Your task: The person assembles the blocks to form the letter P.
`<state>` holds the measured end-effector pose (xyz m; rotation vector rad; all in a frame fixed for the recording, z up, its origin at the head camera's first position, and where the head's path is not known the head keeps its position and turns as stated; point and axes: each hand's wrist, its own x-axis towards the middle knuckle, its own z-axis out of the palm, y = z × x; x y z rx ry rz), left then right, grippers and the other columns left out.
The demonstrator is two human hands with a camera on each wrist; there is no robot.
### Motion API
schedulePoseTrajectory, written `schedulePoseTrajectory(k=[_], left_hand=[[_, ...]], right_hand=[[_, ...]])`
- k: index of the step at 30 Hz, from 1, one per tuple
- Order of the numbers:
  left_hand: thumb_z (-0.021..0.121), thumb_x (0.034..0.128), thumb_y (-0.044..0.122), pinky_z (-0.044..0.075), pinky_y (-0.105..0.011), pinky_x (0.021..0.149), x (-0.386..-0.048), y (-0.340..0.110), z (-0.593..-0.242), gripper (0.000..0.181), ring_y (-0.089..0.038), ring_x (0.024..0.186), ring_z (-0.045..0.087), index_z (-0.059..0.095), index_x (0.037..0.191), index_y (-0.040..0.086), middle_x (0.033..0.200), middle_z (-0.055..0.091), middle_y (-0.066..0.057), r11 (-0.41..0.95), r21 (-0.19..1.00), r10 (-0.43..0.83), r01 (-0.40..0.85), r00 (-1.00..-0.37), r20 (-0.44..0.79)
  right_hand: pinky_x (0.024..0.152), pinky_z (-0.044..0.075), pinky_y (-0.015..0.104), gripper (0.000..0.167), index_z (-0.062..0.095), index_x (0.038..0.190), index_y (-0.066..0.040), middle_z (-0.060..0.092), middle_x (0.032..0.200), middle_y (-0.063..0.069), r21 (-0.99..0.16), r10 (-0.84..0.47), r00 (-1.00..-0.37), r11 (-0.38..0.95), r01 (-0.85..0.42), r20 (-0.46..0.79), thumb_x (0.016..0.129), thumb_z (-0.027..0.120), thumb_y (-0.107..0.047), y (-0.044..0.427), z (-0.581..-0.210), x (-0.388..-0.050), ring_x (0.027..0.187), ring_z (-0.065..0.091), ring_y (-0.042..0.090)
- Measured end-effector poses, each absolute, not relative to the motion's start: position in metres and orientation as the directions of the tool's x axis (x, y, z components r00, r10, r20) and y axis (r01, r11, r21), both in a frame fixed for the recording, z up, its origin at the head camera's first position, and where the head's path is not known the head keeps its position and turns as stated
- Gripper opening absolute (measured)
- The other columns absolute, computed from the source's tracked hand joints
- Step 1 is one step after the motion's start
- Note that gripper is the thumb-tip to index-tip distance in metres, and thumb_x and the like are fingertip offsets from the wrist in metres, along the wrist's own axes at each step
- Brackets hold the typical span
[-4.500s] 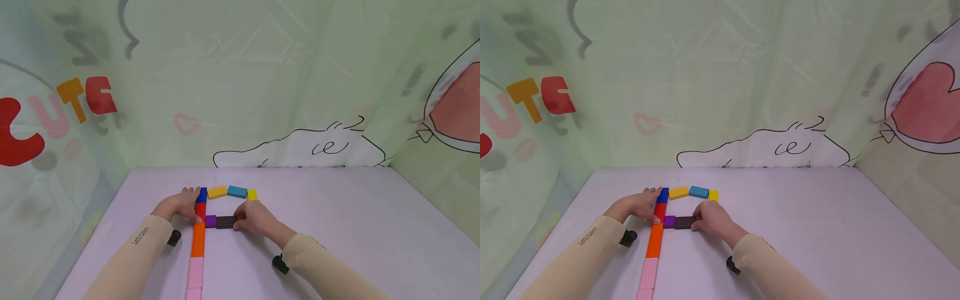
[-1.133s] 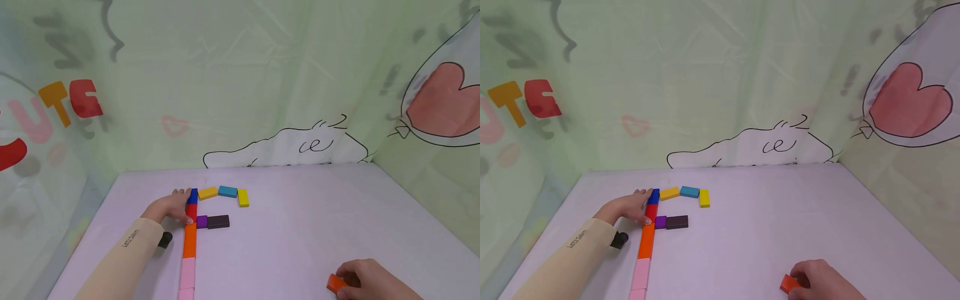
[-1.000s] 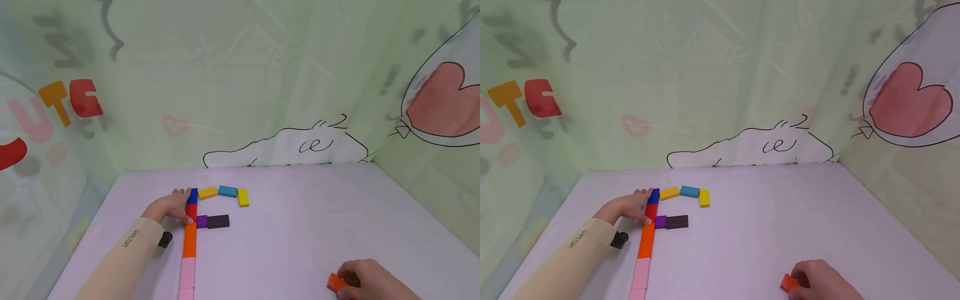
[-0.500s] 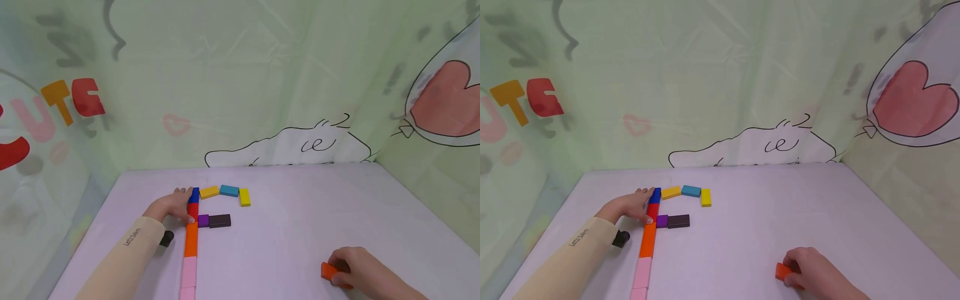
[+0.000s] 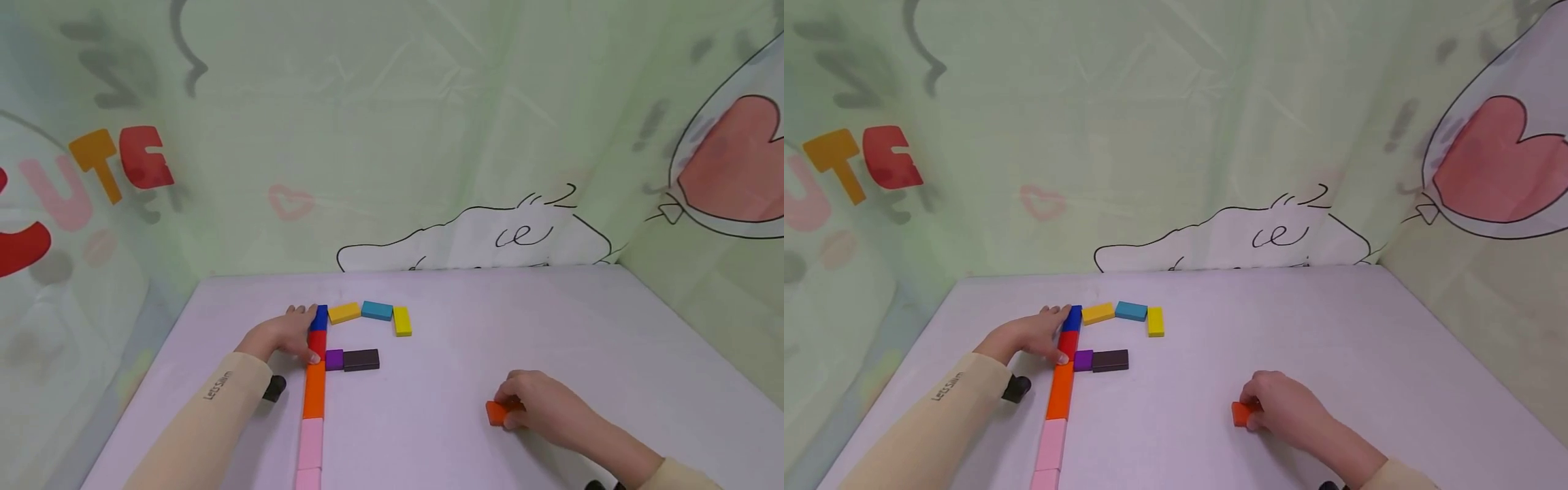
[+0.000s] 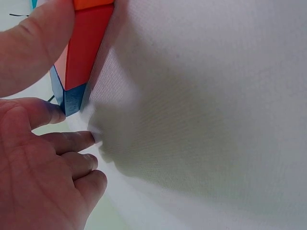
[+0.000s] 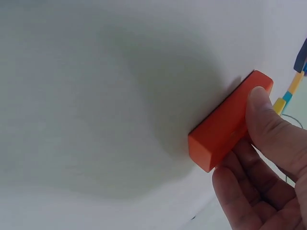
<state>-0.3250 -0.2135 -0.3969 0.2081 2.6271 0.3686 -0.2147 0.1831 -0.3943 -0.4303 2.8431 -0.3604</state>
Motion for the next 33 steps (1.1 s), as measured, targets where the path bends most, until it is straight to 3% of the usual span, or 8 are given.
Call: schedulePoseTrajectory(k=[19,26,33], left_hand=[[0.083,0.0855,0.026,0.029,-0.064,0.121,-0.327,-0.213,-0.397,0.103,-0.047,0.156,0.014,0.019,0.162,0.000,0.167,0.021,-0.028,0.953,0.297,0.196,0.064,-0.877,-0.438],[0.083,0.0853,0.026,0.030,-0.064,0.121,-0.326,-0.214,-0.399,0.103,-0.047,0.156,0.014,0.019,0.162,0.000,0.167,0.021,-0.027,0.952,0.301,0.193,0.058,-0.878,-0.439],[0.083,0.0858,0.027,0.030,-0.063,0.121,-0.327,-0.214,-0.400,0.102,-0.047,0.156,0.015,0.020,0.162,0.000,0.167,0.023,-0.027,0.952,0.298,0.195,0.065,-0.881,-0.431]], right_hand=[[0.077,0.062,0.031,0.019,0.082,0.093,-0.008,0.068,0.084,-0.003,-0.145,-0.515,-0.852,0.854,-0.500,-0.092,0.078,0.085,0.002,0.122,-0.387,-0.250,0.077,0.059,0.012],[0.081,0.061,0.033,0.020,0.081,0.099,-0.005,0.070,0.087,0.002,-0.164,-0.523,-0.844,0.849,-0.503,-0.120,0.080,0.084,0.000,0.101,-0.387,-0.265,0.080,0.060,0.016],[0.083,0.061,0.033,0.021,0.081,0.102,-0.006,0.071,0.089,0.004,-0.111,-0.542,-0.830,0.840,-0.531,-0.131,0.081,0.085,-0.004,0.084,-0.387,-0.276,0.082,0.061,0.017]])
